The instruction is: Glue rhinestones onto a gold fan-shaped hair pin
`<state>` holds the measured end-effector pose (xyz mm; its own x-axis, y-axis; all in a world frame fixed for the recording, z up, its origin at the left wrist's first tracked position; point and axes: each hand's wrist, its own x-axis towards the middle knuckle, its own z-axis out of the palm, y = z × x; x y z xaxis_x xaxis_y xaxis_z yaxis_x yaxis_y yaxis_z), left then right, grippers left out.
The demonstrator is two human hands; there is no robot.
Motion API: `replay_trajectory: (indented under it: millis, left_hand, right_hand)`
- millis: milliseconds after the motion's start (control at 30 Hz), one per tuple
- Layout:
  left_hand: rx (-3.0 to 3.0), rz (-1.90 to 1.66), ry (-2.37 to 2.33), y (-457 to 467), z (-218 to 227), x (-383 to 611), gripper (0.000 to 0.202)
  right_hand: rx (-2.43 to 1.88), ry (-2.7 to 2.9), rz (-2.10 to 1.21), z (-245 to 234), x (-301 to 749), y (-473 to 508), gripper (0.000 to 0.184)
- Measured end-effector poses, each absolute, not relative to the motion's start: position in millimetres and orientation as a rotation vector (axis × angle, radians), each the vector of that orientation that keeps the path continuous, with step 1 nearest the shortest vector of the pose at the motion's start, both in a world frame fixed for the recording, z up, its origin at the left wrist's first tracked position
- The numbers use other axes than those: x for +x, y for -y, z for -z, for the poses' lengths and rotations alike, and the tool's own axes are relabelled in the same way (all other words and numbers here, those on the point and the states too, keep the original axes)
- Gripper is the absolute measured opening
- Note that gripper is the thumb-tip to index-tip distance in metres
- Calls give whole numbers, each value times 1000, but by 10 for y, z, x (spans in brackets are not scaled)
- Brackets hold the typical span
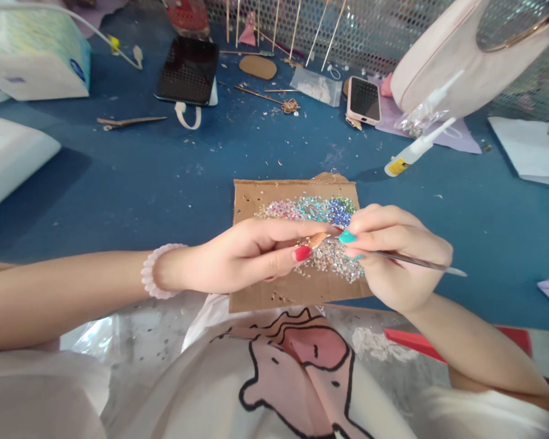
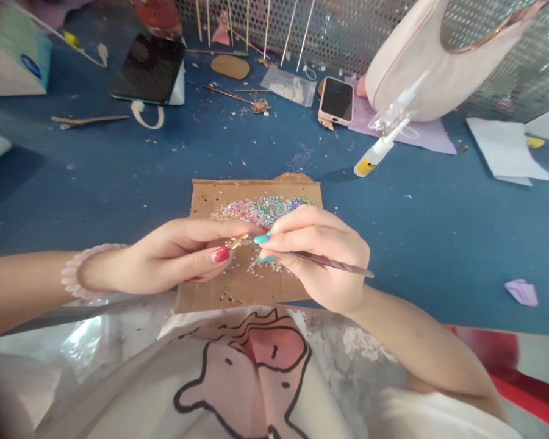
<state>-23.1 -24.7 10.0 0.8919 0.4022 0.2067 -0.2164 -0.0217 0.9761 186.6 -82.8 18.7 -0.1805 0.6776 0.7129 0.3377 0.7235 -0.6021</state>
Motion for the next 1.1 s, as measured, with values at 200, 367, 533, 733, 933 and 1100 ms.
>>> replay_trajectory:
  millis: [200,367,533,733,933,1100]
  left_hand:
    - [1477,-502,-102,240,-97,-222,43]
    - [1509,-514,-105,228,-101,-226,45]
    - [1509,-507,-120,236,-96,-225,45]
    - [1473,-501,-111,230,-99,-222,43]
    - [1466,-499,-97,234,-87,-222,38]
    - [1467,-460,-120,236,-114,-233,34]
  right_hand:
    - [-795,1785,-352,-193,1882,820,12]
    - [-827,1811,-360,-208,1867,840,11]
    - [-839,1812,-357,-210,1859,844,10]
    - [-835,1802,-382,-212,1853,841,8]
    - [-829,1763,-448,-207,1842,836,7]
    - [-802,1761,-485,-203,1837,850,10]
